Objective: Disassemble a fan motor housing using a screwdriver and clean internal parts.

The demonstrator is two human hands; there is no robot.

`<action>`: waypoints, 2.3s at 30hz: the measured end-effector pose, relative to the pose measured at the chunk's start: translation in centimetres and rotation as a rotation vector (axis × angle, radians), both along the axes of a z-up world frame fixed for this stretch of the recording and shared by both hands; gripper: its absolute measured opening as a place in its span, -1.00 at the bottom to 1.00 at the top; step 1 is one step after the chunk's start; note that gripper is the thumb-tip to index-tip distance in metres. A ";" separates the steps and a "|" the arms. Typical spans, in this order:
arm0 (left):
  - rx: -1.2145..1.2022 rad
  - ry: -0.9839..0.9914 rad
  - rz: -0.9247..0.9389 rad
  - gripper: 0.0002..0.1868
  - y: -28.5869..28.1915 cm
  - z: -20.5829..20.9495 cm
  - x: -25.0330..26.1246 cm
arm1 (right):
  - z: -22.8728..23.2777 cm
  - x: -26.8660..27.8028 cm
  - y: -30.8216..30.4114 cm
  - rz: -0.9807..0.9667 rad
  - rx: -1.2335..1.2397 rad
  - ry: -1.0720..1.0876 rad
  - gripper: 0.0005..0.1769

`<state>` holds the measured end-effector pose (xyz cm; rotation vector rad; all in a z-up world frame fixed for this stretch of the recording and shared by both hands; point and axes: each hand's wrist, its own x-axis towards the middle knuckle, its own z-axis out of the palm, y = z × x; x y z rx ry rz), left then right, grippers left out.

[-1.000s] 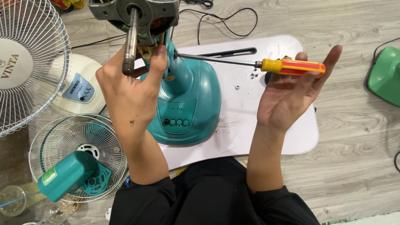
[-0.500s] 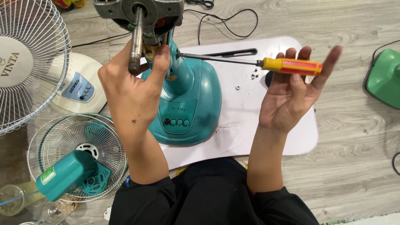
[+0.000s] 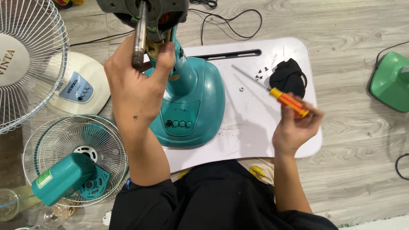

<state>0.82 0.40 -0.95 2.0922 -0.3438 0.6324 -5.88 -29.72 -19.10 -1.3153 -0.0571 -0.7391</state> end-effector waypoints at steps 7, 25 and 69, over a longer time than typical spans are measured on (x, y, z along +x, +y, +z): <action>-0.028 0.013 -0.006 -0.71 0.2 -1.0 0.7 | -1.7 -3.0 0.2 0.071 -0.247 0.175 -0.56; -0.546 0.282 -0.345 -0.56 -0.2 -3.6 2.9 | 10.9 6.6 11.6 0.332 -0.519 -0.043 -0.70; -0.688 0.293 -0.457 -0.52 0.8 -6.3 3.4 | 11.7 9.6 15.7 0.510 -0.295 -0.073 -0.71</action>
